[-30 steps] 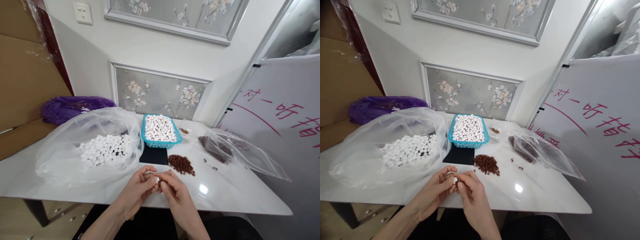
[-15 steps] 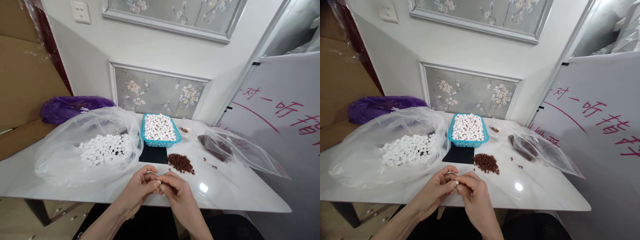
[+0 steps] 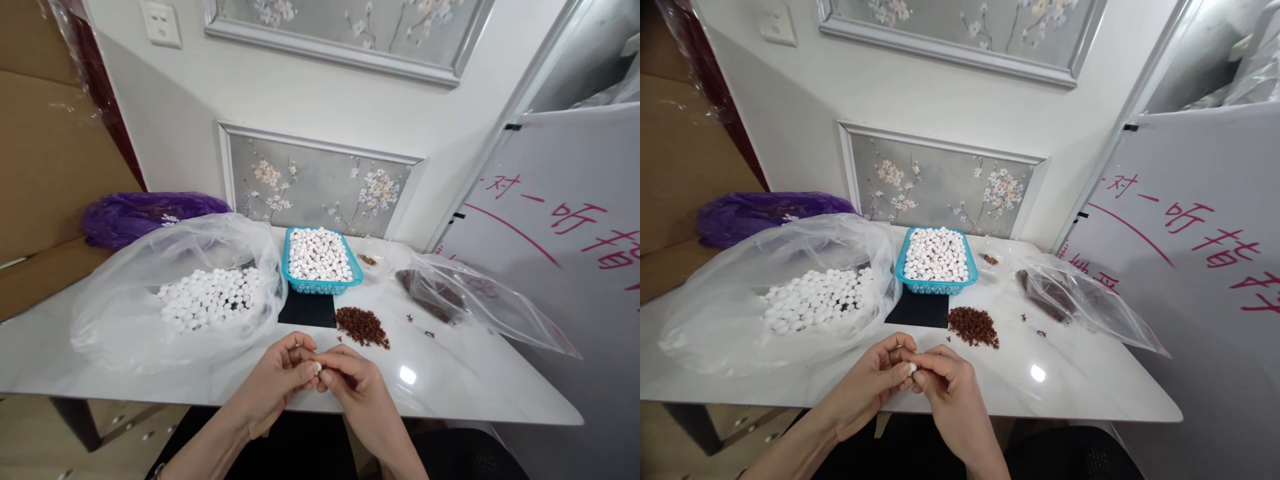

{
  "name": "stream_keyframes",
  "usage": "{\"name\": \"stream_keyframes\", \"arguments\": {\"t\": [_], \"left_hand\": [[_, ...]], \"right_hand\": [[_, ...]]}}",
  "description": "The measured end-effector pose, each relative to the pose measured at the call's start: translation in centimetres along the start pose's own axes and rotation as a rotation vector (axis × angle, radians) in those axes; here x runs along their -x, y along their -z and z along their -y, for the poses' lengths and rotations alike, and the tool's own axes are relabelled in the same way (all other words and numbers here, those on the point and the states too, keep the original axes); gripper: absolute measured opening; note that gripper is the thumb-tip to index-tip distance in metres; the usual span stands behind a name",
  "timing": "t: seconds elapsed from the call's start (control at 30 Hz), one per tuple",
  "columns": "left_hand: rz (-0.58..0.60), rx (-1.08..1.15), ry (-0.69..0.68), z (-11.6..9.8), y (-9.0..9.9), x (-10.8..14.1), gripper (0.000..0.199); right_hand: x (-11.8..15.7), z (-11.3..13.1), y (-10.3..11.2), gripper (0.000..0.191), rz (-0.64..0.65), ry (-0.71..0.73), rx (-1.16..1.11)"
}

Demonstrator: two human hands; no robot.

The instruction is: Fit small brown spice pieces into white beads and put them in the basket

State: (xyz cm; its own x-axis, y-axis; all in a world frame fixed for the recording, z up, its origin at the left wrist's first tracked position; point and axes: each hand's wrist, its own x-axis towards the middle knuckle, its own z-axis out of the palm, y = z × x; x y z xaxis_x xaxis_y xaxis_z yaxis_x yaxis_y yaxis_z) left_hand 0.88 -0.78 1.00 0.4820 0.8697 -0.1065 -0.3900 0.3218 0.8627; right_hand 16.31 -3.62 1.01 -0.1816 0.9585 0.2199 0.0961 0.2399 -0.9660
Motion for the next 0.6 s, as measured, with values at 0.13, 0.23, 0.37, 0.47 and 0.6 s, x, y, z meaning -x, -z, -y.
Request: {"name": "stream_keyframes", "arguments": {"t": [0.13, 0.23, 0.37, 0.47, 0.6], "left_hand": [[-0.007, -0.009, 0.002, -0.2, -0.2, 0.1, 0.027], [-0.001, -0.018, 0.002, -0.1, 0.0, -0.1, 0.029], [-0.014, -0.05, -0.012, 0.1, 0.1, -0.1, 0.027], [-0.036, -0.083, -0.03, 0.1, 0.0, -0.2, 0.025], [-0.048, -0.144, -0.055, 0.4, -0.1, -0.2, 0.024]], "right_hand": [[0.1, -0.2, 0.0, 0.023, -0.019, 0.006, 0.027], [0.1, 0.0, -0.1, 0.023, -0.033, 0.012, 0.045], [0.1, 0.6, -0.3, 0.023, -0.055, 0.04, 0.114], [0.1, 0.9, -0.5, 0.025, -0.071, 0.06, 0.163], [0.1, 0.8, -0.6, 0.026, -0.102, 0.079, 0.239]]}}
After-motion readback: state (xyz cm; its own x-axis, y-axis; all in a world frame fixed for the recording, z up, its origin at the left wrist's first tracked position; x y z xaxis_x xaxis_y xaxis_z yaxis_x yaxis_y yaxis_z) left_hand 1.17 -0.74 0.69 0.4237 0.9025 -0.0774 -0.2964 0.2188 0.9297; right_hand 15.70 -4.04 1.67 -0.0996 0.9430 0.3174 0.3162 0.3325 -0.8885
